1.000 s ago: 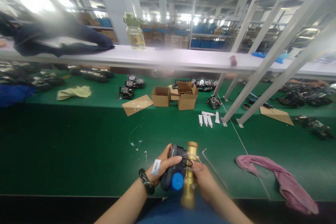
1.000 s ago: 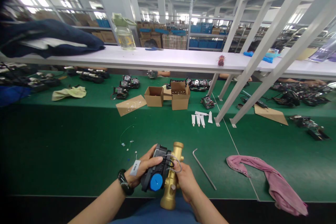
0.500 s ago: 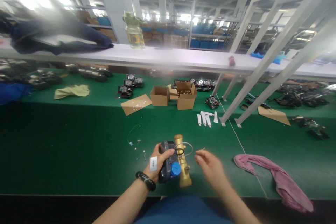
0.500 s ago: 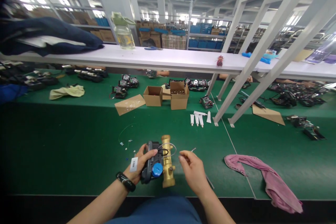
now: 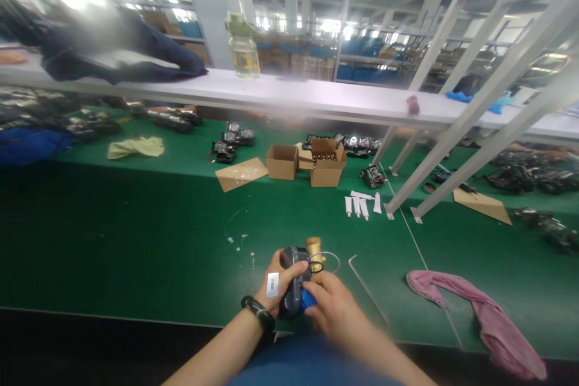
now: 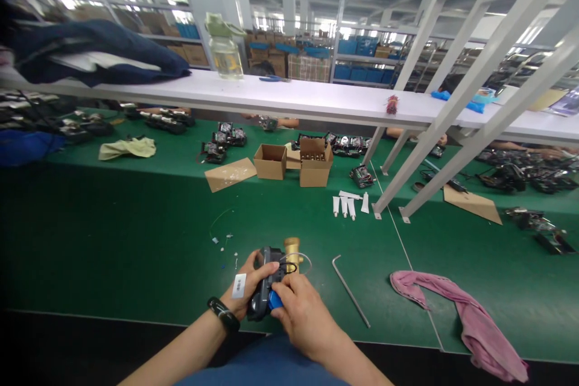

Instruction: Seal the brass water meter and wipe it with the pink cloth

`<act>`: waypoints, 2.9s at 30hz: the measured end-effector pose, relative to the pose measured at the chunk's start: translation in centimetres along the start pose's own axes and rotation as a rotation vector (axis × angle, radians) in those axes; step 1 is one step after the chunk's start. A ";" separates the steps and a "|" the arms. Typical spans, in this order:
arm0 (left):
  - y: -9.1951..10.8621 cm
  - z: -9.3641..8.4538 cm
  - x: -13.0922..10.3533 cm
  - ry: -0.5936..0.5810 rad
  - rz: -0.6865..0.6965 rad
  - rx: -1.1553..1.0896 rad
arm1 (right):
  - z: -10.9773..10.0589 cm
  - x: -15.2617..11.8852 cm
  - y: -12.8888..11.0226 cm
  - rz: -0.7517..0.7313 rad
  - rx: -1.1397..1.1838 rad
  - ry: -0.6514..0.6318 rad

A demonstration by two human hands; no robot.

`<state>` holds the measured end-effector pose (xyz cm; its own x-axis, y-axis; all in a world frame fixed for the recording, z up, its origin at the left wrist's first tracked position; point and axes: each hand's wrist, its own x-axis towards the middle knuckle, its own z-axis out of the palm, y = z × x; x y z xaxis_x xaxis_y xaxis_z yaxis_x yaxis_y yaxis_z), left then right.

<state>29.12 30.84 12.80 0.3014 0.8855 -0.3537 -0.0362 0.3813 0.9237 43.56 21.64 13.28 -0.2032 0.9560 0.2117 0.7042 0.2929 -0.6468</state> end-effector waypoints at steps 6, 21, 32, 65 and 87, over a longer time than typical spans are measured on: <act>-0.4 0.4 -0.3 0.010 -0.040 -0.033 | 1.6 -0.3 0.5 -0.014 -0.148 0.053; -1.1 0.7 -0.2 0.042 0.023 -0.008 | -1.3 -0.3 0.3 -0.032 -0.095 -0.145; -1.6 1.0 -0.4 0.007 -0.033 0.007 | 2.1 -1.1 1.8 -0.035 -0.359 -0.071; 1.6 -2.3 0.1 -0.091 0.157 0.302 | 2.1 1.2 -1.0 -0.153 -0.543 -0.052; 4.8 -2.8 -1.8 0.179 0.546 0.856 | 0.5 1.3 0.1 -0.193 -0.218 0.062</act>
<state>25.69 31.81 17.47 0.2986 0.9345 0.1936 0.5862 -0.3397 0.7355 43.02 22.95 13.18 -0.3102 0.8782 0.3640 0.7877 0.4518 -0.4189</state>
